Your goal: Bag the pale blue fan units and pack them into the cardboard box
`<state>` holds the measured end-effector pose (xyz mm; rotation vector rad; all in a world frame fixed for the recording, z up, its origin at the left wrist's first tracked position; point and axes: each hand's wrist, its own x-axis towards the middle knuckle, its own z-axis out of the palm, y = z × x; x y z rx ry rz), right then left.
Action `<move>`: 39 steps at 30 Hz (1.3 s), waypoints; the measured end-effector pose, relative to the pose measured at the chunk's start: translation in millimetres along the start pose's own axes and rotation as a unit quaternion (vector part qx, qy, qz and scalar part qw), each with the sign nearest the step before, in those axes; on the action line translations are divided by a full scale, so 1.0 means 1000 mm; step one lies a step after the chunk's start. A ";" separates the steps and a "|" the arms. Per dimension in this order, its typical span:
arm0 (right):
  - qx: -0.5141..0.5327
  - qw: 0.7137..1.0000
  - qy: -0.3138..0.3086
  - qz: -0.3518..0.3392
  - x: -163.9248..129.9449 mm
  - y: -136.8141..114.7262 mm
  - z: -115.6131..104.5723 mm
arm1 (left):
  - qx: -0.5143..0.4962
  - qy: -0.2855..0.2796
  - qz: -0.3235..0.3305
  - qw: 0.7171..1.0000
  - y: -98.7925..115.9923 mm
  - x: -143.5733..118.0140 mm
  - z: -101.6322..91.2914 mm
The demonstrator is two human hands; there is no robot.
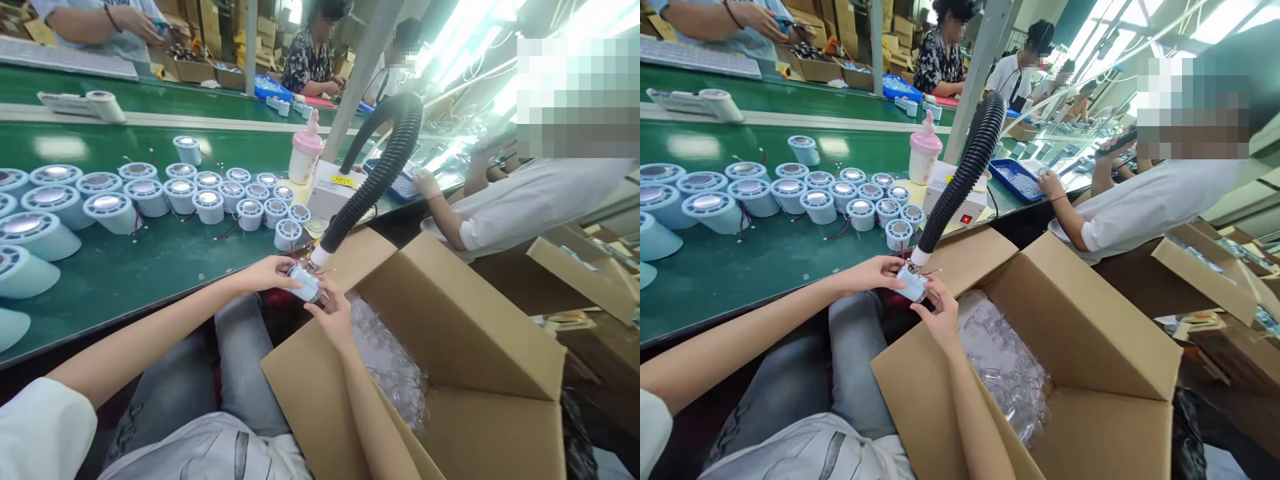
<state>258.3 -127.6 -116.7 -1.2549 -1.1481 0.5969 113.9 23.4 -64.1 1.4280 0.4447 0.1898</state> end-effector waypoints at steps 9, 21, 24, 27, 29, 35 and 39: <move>-0.163 0.974 -0.128 -0.086 -0.016 -0.035 -0.011 | 0.032 -0.024 0.006 0.999 -0.002 -0.060 0.015; -0.057 0.971 -0.231 0.036 -0.041 -0.102 0.014 | 0.201 0.000 0.151 0.968 0.001 -0.149 0.030; -0.009 0.968 -0.234 0.095 -0.040 -0.106 0.017 | 0.234 0.015 0.165 0.958 0.004 -0.154 0.030; 0.028 0.959 -0.241 0.146 -0.039 -0.109 0.019 | 0.243 0.028 0.161 0.956 0.006 -0.158 0.032; 0.049 0.954 -0.240 0.175 -0.038 -0.110 0.020 | 0.242 0.031 0.164 0.956 0.007 -0.159 0.033; 0.100 0.932 -0.223 0.266 -0.035 -0.116 0.027 | 0.237 0.029 0.182 0.954 0.005 -0.162 0.032; 0.136 0.911 -0.216 0.323 -0.034 -0.114 0.031 | 0.254 0.025 0.184 0.949 0.005 -0.163 0.031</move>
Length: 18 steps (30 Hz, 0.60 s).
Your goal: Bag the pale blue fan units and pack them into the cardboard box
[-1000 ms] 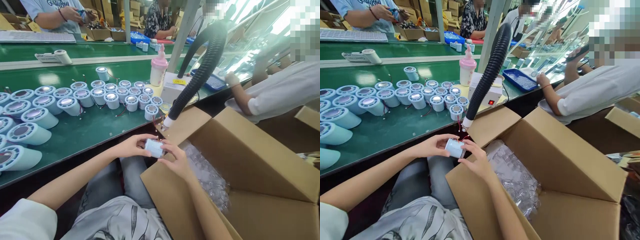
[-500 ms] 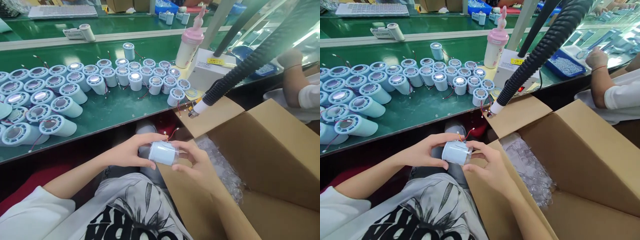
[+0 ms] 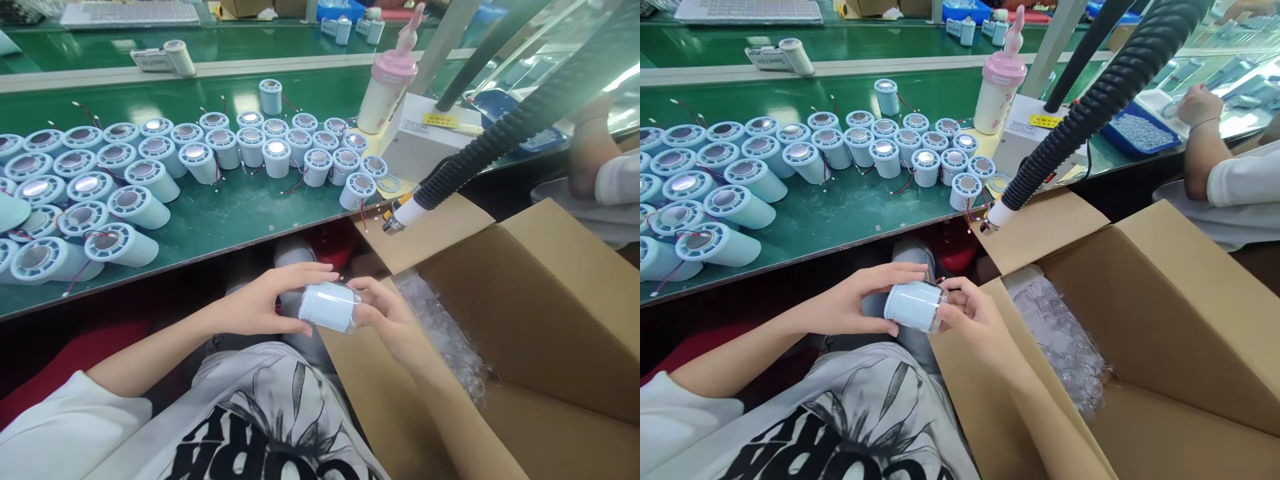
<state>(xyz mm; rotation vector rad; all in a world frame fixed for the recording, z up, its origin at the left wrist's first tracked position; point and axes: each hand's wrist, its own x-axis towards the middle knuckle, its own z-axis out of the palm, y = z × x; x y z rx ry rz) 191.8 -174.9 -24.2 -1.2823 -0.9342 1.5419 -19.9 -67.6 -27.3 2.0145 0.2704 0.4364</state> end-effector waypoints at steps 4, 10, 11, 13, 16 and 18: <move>0.034 0.998 -0.014 0.054 0.003 0.006 0.001 | -0.002 -0.005 -0.001 1.000 0.000 -0.001 0.001; 0.088 0.987 -0.034 0.129 0.007 0.012 0.005 | -0.038 -0.006 0.007 0.999 -0.002 -0.001 0.004; 0.095 0.985 -0.035 0.137 0.008 0.013 0.007 | -0.048 -0.004 0.006 0.999 -0.003 -0.001 0.004; 0.105 0.981 -0.041 0.155 0.009 0.013 0.009 | -0.067 0.003 0.004 0.998 -0.005 -0.001 0.005; 0.117 0.971 -0.056 0.200 0.010 0.009 0.011 | -0.087 0.011 -0.003 0.996 -0.007 -0.001 0.007; 0.121 0.963 -0.062 0.231 0.011 0.007 0.013 | -0.095 0.017 -0.004 0.995 -0.007 -0.001 0.009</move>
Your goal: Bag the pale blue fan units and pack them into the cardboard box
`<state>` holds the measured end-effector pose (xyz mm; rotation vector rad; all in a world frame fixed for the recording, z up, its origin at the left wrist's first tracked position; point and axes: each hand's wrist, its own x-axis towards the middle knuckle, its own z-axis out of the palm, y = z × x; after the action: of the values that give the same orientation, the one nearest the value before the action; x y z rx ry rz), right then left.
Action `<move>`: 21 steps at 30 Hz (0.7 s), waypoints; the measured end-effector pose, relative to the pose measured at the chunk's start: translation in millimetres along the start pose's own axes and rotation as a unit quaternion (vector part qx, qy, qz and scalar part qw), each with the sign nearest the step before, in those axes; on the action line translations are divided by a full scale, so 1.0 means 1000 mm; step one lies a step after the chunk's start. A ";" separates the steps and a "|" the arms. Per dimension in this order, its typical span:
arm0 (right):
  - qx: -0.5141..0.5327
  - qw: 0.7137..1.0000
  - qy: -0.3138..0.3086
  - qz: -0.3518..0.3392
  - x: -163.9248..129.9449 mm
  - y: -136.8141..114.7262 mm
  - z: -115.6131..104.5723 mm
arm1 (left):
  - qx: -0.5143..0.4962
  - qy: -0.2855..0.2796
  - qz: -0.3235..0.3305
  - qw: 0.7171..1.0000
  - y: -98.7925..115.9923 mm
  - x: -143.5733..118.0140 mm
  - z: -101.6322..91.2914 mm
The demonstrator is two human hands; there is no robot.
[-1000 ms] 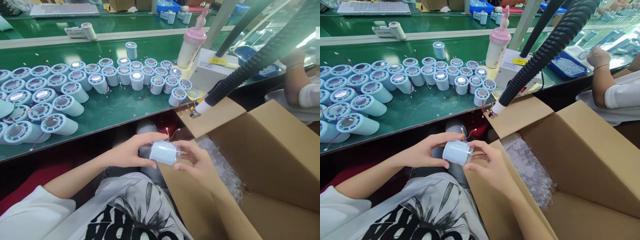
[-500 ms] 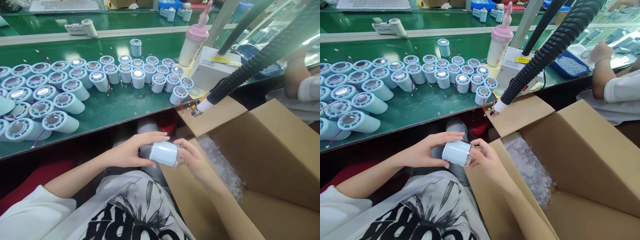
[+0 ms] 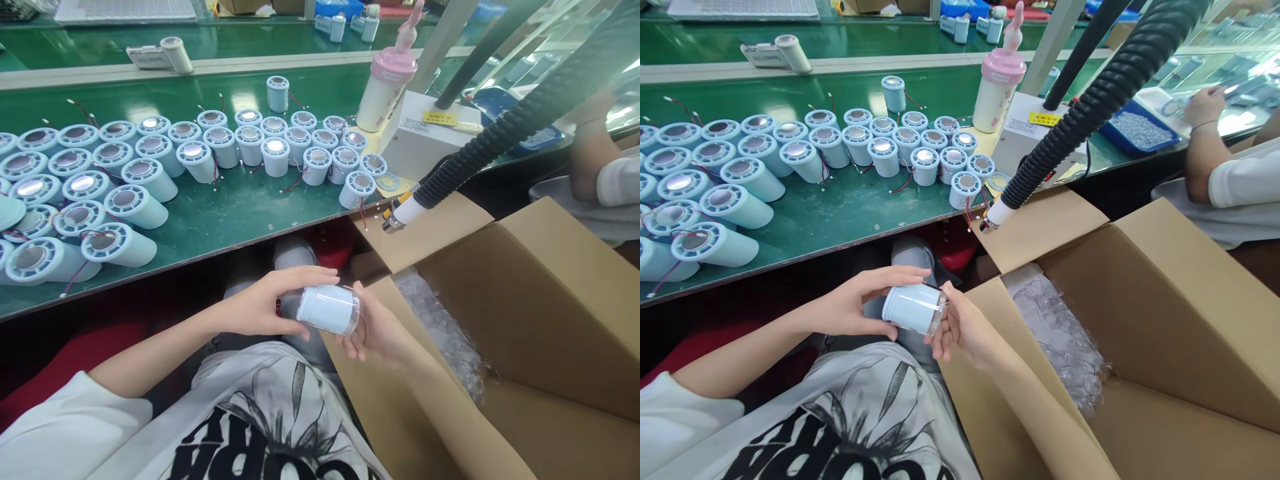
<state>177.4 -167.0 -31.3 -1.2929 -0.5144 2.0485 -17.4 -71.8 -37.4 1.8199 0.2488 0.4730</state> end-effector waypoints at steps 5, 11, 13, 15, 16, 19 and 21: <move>-0.049 0.999 -0.009 0.003 0.000 0.002 0.001 | -0.036 0.018 -0.040 0.998 0.004 0.000 0.004; -0.362 0.811 0.161 -0.430 -0.001 0.016 -0.013 | -0.143 0.036 -0.150 0.978 0.012 -0.002 0.005; -0.439 0.713 0.113 -0.535 -0.003 0.018 -0.017 | -0.160 0.034 -0.163 0.973 0.012 -0.003 0.005; -0.461 0.698 0.080 -0.542 -0.004 0.018 -0.019 | -0.153 0.027 -0.160 0.975 0.011 -0.003 0.004; -0.446 0.728 0.076 -0.515 -0.005 0.018 -0.019 | -0.140 0.022 -0.149 0.979 0.011 -0.003 0.003; -0.313 0.865 0.048 -0.389 -0.007 0.016 -0.018 | -0.105 0.003 -0.100 0.989 0.010 -0.003 0.000; -0.229 0.913 0.021 -0.338 -0.007 0.015 -0.018 | -0.112 -0.005 -0.092 0.989 0.010 -0.004 -0.001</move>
<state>191.0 -182.5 -44.0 -1.1725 -1.2789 1.3517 -21.8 -75.2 -28.5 1.5627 0.3388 0.3469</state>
